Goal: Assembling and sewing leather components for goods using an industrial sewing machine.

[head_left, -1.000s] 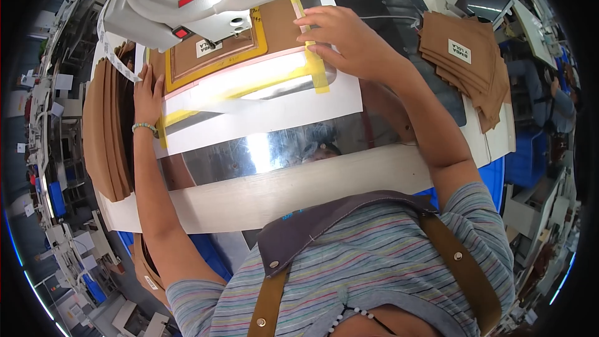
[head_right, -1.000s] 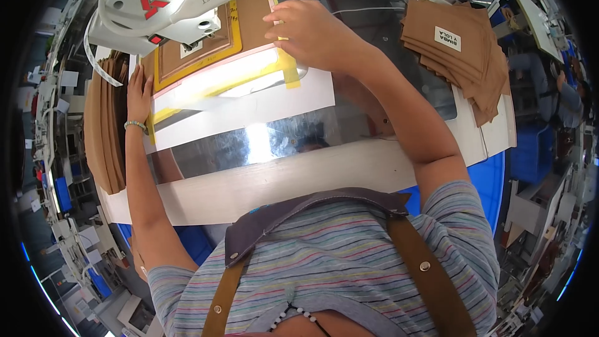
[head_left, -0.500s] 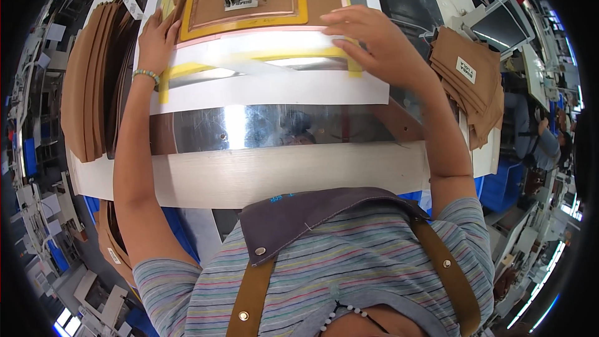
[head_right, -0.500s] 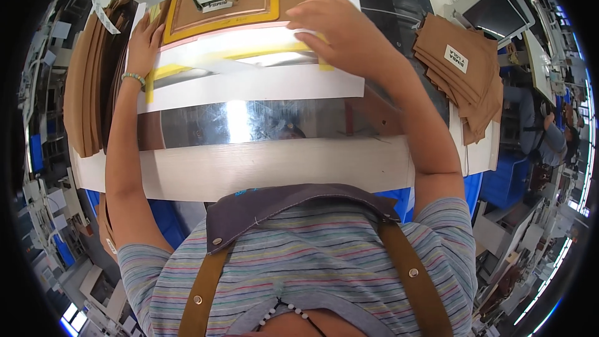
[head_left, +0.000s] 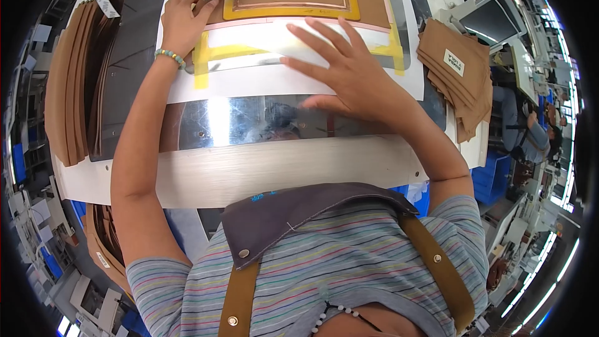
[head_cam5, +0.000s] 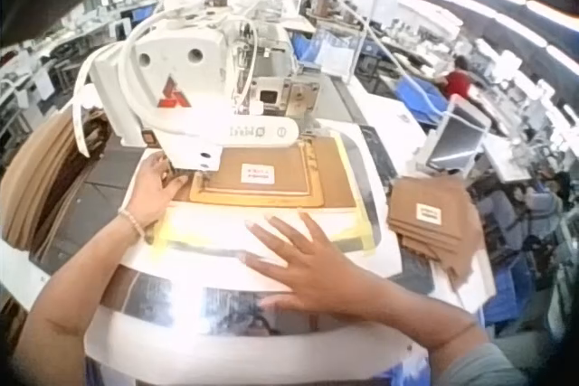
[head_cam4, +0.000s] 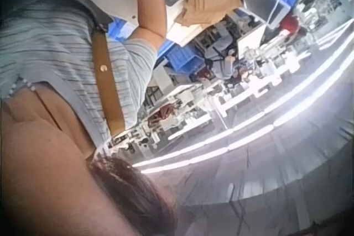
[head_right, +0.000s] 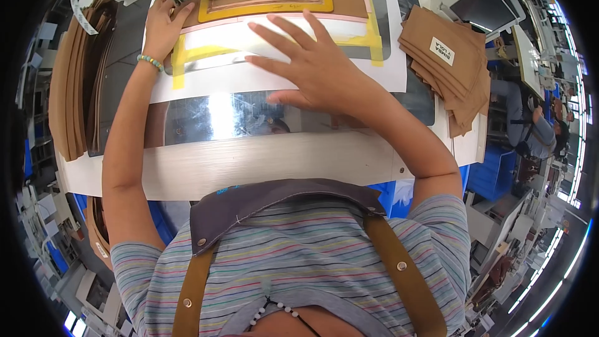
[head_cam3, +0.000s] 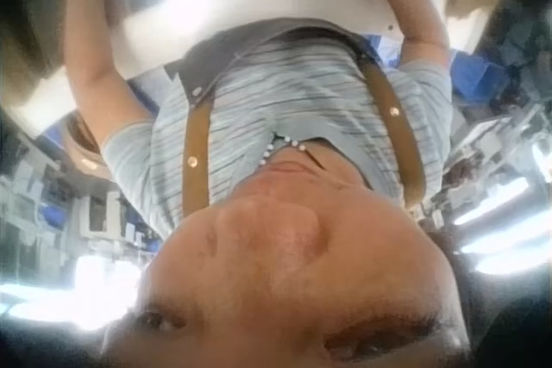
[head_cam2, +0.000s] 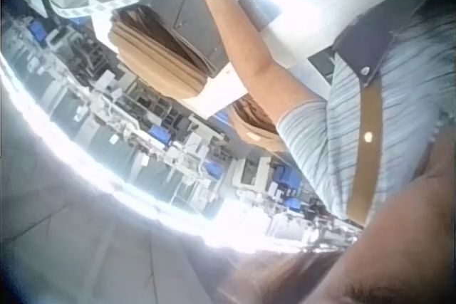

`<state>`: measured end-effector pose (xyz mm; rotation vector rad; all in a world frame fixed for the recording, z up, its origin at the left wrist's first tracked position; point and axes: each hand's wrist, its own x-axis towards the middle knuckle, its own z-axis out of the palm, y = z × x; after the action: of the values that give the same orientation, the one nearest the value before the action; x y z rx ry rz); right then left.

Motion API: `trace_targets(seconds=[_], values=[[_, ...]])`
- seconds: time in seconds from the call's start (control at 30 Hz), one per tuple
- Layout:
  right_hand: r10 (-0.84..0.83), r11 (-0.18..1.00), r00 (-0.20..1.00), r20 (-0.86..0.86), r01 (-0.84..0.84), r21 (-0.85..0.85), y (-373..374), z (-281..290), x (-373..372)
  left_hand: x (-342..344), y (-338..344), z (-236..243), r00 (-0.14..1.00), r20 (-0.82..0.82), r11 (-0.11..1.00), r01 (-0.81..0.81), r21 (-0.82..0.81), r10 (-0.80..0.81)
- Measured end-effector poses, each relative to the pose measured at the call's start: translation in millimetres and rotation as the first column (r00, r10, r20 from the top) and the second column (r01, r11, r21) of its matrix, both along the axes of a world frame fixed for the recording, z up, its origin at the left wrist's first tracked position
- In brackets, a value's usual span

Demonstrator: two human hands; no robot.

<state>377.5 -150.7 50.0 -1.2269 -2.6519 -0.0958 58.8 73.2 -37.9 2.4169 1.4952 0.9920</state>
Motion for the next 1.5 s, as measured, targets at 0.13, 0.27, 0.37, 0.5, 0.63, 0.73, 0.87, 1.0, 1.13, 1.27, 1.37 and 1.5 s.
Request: trace_targets(seconds=[0.13,0.27,0.37,0.5,0.63,0.73,0.87,1.0,1.13,1.27,1.37,1.5], values=[[0.078,0.993,0.993,0.088,-0.07,-0.095,-9.0,-9.8,38.4,15.4,-4.2,6.2,0.983,-0.181,0.998,-0.017,0.056,0.027],[0.047,0.999,0.995,0.092,-0.045,-0.022,9.7,3.3,74.5,10.9,-2.8,5.7,0.991,0.114,0.993,0.077,-0.09,-0.066],[0.063,0.997,0.998,0.004,-0.063,0.049,24.3,18.7,65.8,23.5,-6.5,12.6,0.991,0.13,1.0,0.031,0.002,-0.031],[0.035,0.995,0.984,-0.177,-0.017,0.103,48.3,16.1,14.0,-44.5,21.3,8.0,0.817,0.528,0.951,-0.305,0.055,0.232],[-0.121,0.991,0.965,-0.235,0.13,0.024,66.5,-22.0,4.3,-76.2,3.4,43.7,0.841,0.475,0.94,-0.333,0.073,0.261],[-0.061,0.998,0.961,-0.268,0.064,0.004,70.5,-28.1,-4.8,-182.6,-21.5,102.0,0.526,0.834,0.961,-0.277,-0.021,0.17],[-0.093,0.995,0.935,-0.343,0.096,-0.009,71.8,-32.8,-1.1,-236.1,-72.7,176.8,0.719,0.688,0.892,-0.37,0.26,0.098],[-0.178,0.984,0.95,-0.256,0.176,-0.028,54.2,-20.8,-6.5,-344.2,-154.5,223.4,0.804,0.559,0.822,-0.45,0.348,0.204],[-0.212,0.977,0.93,-0.299,0.201,-0.067,49.6,-22.6,-16.6,-446.2,-260.9,224.1,0.529,0.679,0.537,-0.812,0.231,0.509],[-0.183,0.983,0.941,-0.286,0.181,-0.032,51.7,-22.2,-26.0,-538.3,-387.6,143.0,0.166,0.874,0.234,-0.97,0.062,0.457],[-0.203,0.979,0.937,-0.285,0.197,-0.052,51.4,-19.2,-26.8,-584.5,-473.6,51.9,-0.047,0.838,-0.178,-0.982,0.06,0.543],[-0.233,0.972,0.904,-0.359,0.209,-0.105,55.3,-34.1,-6.4,-627.0,-595.3,39.6,-0.202,0.978,0.183,-0.965,-0.19,-0.054]])
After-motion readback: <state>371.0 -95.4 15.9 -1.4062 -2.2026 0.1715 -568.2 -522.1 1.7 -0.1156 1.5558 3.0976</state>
